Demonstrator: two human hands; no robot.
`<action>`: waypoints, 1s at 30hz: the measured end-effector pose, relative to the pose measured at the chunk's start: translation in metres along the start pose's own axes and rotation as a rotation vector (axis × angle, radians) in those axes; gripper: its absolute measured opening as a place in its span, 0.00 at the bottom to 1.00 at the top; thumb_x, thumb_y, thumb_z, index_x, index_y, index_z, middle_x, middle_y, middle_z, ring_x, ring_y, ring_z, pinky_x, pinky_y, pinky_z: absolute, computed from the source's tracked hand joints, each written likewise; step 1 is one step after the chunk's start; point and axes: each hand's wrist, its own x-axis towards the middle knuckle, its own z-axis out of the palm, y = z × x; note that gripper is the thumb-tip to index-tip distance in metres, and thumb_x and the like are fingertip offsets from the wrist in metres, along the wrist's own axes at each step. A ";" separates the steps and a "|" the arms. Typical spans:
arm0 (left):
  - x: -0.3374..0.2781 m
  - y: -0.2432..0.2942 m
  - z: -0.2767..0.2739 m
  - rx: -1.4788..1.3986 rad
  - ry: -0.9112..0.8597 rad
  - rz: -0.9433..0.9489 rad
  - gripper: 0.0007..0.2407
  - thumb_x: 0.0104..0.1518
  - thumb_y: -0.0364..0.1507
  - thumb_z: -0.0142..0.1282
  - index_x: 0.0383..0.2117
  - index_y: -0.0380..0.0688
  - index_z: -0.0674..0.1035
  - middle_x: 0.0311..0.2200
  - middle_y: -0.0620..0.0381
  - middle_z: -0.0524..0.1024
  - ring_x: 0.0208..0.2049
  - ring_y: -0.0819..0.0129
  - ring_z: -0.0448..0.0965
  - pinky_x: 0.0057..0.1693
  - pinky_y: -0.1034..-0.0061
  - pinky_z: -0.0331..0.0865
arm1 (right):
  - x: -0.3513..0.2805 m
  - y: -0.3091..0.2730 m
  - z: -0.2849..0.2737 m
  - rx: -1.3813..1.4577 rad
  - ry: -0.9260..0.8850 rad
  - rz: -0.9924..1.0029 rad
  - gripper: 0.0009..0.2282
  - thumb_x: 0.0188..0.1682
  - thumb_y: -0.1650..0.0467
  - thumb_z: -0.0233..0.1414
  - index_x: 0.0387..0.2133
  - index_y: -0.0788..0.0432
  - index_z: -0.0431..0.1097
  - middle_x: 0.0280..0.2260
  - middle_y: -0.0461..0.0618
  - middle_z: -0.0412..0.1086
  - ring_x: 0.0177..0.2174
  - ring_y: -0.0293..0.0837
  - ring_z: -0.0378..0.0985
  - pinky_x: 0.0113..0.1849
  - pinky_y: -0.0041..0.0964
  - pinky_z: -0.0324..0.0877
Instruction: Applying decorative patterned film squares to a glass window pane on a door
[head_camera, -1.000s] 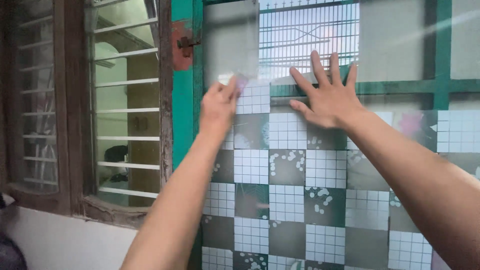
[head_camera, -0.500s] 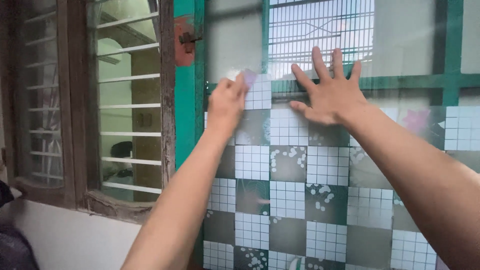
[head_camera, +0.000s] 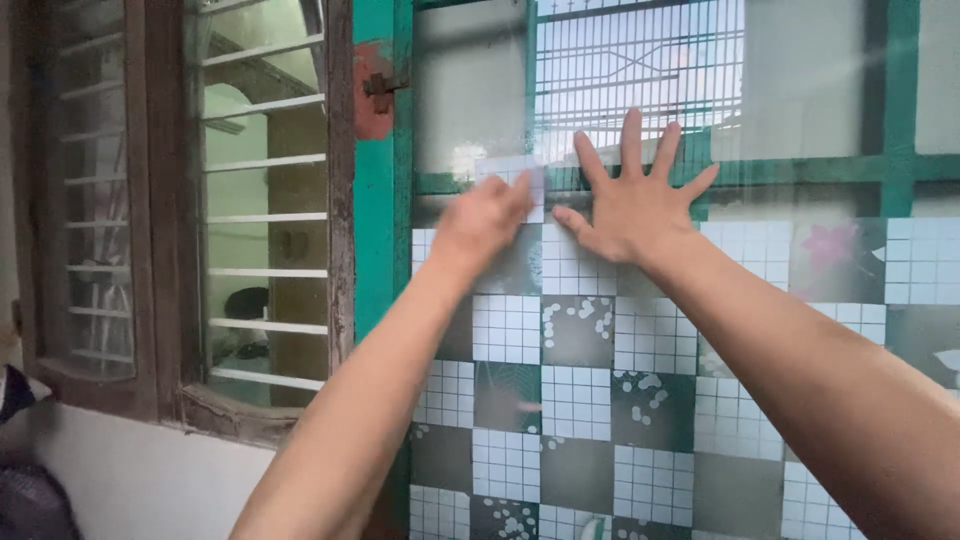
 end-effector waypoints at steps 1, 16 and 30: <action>-0.002 0.011 0.003 -0.019 -0.018 0.067 0.11 0.62 0.43 0.55 0.49 0.69 0.78 0.26 0.67 0.71 0.26 0.71 0.79 0.32 0.77 0.75 | 0.000 -0.001 0.000 -0.001 -0.006 0.011 0.36 0.51 0.47 0.38 0.73 0.39 0.40 0.72 0.67 0.28 0.65 0.83 0.29 0.46 0.98 0.42; 0.032 -0.026 0.019 -0.171 -0.203 -0.142 0.15 0.63 0.36 0.55 0.56 0.63 0.76 0.26 0.50 0.72 0.26 0.47 0.75 0.31 0.54 0.68 | -0.013 -0.023 -0.031 0.080 -0.200 0.193 0.39 0.49 0.42 0.33 0.73 0.32 0.26 0.71 0.49 0.09 0.67 0.68 0.14 0.57 0.89 0.40; -0.003 -0.034 -0.017 -0.214 -0.364 -0.078 0.14 0.65 0.34 0.48 0.56 0.56 0.77 0.29 0.50 0.76 0.29 0.51 0.77 0.31 0.58 0.70 | -0.009 -0.028 -0.020 0.082 -0.146 0.187 0.38 0.50 0.45 0.34 0.73 0.37 0.27 0.71 0.53 0.09 0.66 0.72 0.14 0.55 0.93 0.38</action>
